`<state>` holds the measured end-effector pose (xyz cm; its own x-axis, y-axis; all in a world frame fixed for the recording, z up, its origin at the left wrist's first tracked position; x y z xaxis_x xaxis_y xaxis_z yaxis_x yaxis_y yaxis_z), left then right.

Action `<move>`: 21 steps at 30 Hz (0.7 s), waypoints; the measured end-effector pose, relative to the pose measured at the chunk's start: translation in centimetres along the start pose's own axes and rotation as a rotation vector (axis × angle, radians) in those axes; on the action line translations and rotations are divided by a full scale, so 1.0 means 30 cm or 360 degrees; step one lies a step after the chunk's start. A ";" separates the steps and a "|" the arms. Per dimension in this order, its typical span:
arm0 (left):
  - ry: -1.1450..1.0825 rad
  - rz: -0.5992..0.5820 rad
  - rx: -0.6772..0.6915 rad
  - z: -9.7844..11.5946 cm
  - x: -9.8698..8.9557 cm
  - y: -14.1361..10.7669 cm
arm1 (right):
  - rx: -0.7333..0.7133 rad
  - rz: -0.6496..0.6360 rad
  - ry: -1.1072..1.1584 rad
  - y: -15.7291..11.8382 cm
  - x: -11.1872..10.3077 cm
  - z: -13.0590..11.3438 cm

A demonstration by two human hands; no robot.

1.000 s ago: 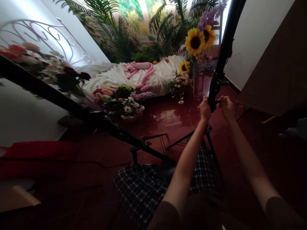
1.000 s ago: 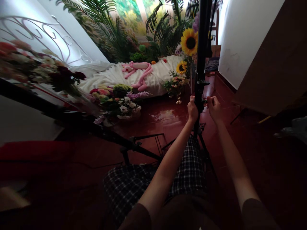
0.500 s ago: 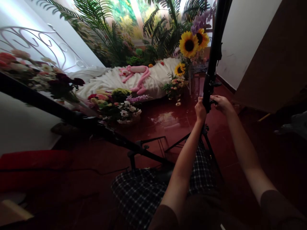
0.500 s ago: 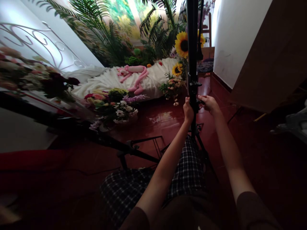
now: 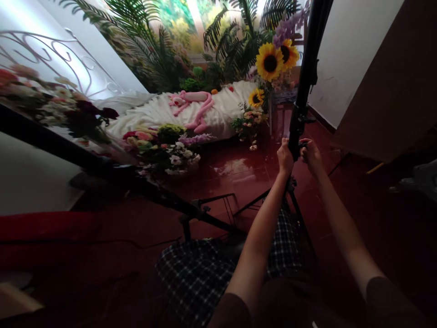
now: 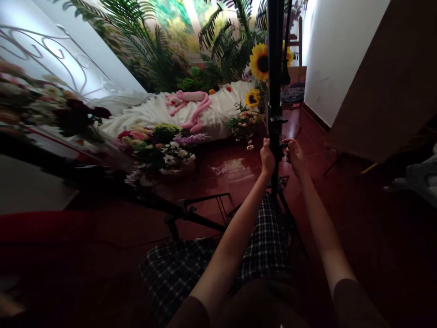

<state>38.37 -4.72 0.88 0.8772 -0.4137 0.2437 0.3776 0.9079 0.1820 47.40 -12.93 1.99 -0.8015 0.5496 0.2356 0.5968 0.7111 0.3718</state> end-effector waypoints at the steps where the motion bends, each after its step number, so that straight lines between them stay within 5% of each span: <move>1: -0.0010 0.0019 0.0000 0.002 -0.002 0.000 | -0.0046 0.0036 -0.0005 0.009 -0.001 0.006; 11: -0.0072 0.0013 0.0005 0.029 -0.012 -0.015 | -0.0201 0.0512 -0.0160 0.060 0.001 0.014; 18: -0.0140 -0.0265 -0.0259 0.032 0.011 -0.034 | -0.0237 0.0591 -0.0208 0.061 0.000 0.007; 21: -0.0044 -0.0366 -0.0175 0.045 -0.024 -0.074 | -0.0253 0.0618 -0.0214 0.069 -0.003 0.010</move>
<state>36.52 -6.54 1.58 0.7564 -0.6107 0.2343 0.5978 0.7908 0.1312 48.73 -11.38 2.45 -0.5007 0.8224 0.2700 0.8313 0.3699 0.4149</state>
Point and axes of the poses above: each hand's wrist, its own y-axis towards the middle knuckle, its own x-axis out of the palm, z = x × y, the point moved 7 cm from there along y, towards the middle knuckle, and after that the axes turned 5 degrees about -x, right-handed, at the moved point
